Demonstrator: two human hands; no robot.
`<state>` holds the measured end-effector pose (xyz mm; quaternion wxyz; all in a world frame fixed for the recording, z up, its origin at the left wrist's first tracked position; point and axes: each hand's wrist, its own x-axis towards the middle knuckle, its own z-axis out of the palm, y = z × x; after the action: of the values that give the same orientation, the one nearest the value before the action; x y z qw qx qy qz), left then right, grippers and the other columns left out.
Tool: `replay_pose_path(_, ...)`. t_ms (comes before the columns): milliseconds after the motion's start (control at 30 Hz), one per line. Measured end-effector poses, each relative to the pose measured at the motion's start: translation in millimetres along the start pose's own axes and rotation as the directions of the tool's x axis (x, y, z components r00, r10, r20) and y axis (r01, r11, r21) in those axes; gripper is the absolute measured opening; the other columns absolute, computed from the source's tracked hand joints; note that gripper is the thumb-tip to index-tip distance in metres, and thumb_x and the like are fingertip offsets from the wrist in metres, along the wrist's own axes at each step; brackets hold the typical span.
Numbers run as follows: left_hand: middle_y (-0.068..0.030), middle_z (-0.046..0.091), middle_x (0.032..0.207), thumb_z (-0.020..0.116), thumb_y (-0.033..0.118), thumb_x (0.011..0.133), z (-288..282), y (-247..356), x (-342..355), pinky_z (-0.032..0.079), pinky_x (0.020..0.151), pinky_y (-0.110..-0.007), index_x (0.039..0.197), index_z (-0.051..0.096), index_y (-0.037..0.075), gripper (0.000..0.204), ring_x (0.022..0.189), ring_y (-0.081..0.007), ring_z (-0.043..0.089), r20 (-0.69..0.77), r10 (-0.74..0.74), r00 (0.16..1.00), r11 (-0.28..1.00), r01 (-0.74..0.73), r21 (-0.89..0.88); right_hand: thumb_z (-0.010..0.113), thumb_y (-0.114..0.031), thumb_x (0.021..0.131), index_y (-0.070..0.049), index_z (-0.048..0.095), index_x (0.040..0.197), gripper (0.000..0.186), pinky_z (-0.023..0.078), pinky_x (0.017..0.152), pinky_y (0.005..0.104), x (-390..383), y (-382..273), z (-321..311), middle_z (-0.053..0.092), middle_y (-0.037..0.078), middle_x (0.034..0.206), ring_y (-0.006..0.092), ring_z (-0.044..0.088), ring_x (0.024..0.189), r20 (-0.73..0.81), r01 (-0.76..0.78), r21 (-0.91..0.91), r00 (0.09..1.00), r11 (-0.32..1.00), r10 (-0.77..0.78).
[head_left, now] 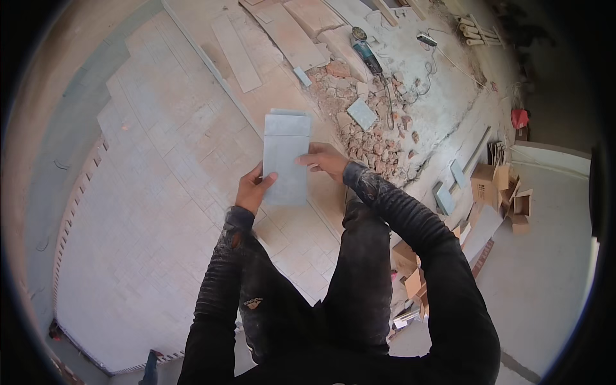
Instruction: The person holds small rectangular tiles and uses an angle grinder to cut the edge of one tile at a time while working on a stone surface.
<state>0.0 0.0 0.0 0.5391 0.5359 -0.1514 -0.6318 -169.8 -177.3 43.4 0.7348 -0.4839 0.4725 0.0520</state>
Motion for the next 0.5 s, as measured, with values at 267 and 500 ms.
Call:
replay_pose_path(267, -0.0099, 0.066, 0.118, 0.067, 0.011, 0.092, -51.5, -90.6, 186.5, 0.048, 0.090, -0.027, 0.141, 0.049, -0.001, 0.054, 0.101, -0.0135, 0.061, -0.139, 0.120, 0.983, 0.950, -0.073, 0.302, 0.082, -0.028, 0.078, 0.001, 0.068, 0.108, 0.045, 0.051, 0.088, 0.0303, 209.2, 64.5, -84.9, 0.068, 0.007, 0.104, 0.0166, 0.063, 0.096, 0.088, -0.012, -0.165, 0.996, 0.986, 0.027)
replay_pose_path(500, -0.0083, 0.065, 0.120, 0.067, 0.017, 0.092, -56.1, -126.0, 246.1, 0.044, 0.098, -0.029, 0.141, 0.049, 0.000, 0.055, 0.107, -0.0136, 0.058, -0.133, 0.053, 0.990, 0.882, 0.016, 0.471, 0.078, -0.029, 0.081, 0.001, 0.067, 0.106, 0.040, 0.053, 0.082, 0.0282, 286.0, 157.4, -120.7, 0.066, 0.009, 0.102, 0.0162, 0.063, 0.089, 0.152, -0.034, 0.275, 0.988, 0.961, -0.009)
